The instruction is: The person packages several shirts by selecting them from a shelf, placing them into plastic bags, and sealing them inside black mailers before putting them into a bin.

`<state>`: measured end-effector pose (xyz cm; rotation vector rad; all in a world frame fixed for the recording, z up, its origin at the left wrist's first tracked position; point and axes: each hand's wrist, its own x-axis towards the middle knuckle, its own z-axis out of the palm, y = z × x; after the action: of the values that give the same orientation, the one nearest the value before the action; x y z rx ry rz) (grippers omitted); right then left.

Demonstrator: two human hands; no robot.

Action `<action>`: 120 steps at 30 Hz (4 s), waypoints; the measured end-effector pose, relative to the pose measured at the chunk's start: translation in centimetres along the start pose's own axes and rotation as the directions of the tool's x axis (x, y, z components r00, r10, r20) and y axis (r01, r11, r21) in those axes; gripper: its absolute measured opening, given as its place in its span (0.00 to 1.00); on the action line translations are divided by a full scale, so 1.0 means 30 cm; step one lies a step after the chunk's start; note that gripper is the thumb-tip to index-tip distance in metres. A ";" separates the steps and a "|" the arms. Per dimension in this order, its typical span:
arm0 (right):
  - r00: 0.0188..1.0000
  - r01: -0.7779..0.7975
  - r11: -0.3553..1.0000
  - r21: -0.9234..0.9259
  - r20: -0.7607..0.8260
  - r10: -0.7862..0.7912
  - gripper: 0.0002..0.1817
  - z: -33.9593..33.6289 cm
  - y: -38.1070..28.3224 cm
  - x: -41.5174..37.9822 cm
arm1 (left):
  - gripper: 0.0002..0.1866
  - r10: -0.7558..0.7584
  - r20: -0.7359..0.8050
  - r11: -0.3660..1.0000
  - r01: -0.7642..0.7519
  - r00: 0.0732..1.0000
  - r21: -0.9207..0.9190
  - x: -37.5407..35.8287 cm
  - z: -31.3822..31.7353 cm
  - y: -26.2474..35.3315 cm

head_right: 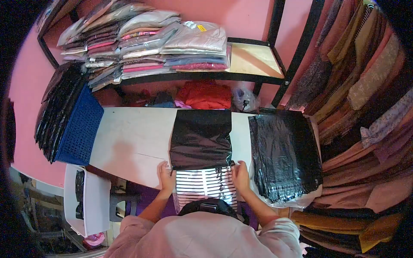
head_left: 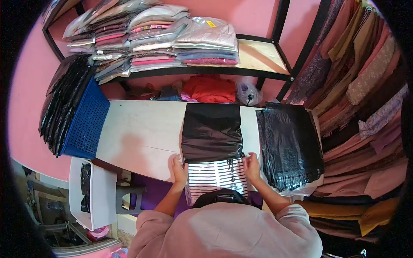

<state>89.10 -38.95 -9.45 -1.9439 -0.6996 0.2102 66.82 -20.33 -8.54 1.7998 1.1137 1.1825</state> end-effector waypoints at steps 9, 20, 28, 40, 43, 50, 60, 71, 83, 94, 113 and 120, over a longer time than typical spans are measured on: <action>0.976 0.140 0.983 -0.121 0.184 -0.117 0.21 0.001 0.099 0.095 | 0.11 -0.185 0.238 0.971 0.215 0.953 -0.108 0.041 0.033 -0.271; 0.943 0.183 0.935 -0.303 0.323 -0.080 0.05 -0.036 0.096 0.001 | 0.09 -0.490 0.547 0.833 0.550 0.678 0.064 0.056 -0.028 -0.275; 0.989 -0.072 0.988 -0.140 0.120 0.089 0.05 0.031 0.139 -0.094 | 0.09 -0.515 0.619 0.662 0.733 0.594 -0.153 0.049 0.022 -0.199; 0.978 -0.176 0.962 -0.209 0.074 0.195 0.20 -0.071 0.193 -0.018 | 0.15 -0.545 0.655 0.617 0.779 0.523 -0.109 0.145 0.091 -0.240; 0.967 -0.099 0.987 -0.126 0.220 0.125 0.24 -0.097 0.130 -0.156 | 0.17 -0.557 0.631 0.533 0.815 0.540 -0.227 0.120 0.096 -0.163; 0.991 0.129 0.949 -0.289 -0.004 -0.136 0.25 -0.052 0.042 -0.096 | 0.18 -0.489 0.696 0.385 0.846 0.525 -0.368 0.123 0.098 -0.178; 0.489 0.797 0.550 -0.248 0.800 -0.347 0.42 -0.055 -0.093 -0.203 | 0.11 -0.553 0.560 0.612 0.757 0.617 -0.229 0.117 0.099 -0.179; 0.677 0.669 0.726 -0.157 0.532 -0.509 0.21 0.017 -0.081 -0.118 | 0.18 -0.450 0.453 0.839 0.538 0.770 -0.081 0.134 0.041 -0.136; 0.768 0.590 0.791 -0.162 0.414 -0.489 0.16 -0.049 -0.296 -0.033 | 0.17 0.141 0.275 0.960 -0.063 0.951 -0.273 -0.109 0.202 0.090; 0.712 0.673 0.722 -0.162 0.408 -0.572 0.16 -0.036 -0.294 -0.059 | 0.15 0.019 0.382 0.960 0.090 0.924 -0.266 -0.055 0.250 -0.092; 0.467 0.761 0.647 0.037 0.661 -0.587 0.26 0.070 -0.285 -0.062 | 0.14 -0.268 0.530 0.906 0.397 0.805 -0.145 -0.169 0.096 -0.466; 0.961 0.058 0.993 -0.107 0.274 -0.027 0.13 0.003 -0.023 0.131 | 0.12 -0.518 0.384 0.698 0.638 0.764 -0.326 -0.066 -0.120 -0.193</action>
<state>92.01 -36.48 -8.29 -2.0273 -0.9508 0.4246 61.42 -19.59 -13.10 1.0768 1.0411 0.6959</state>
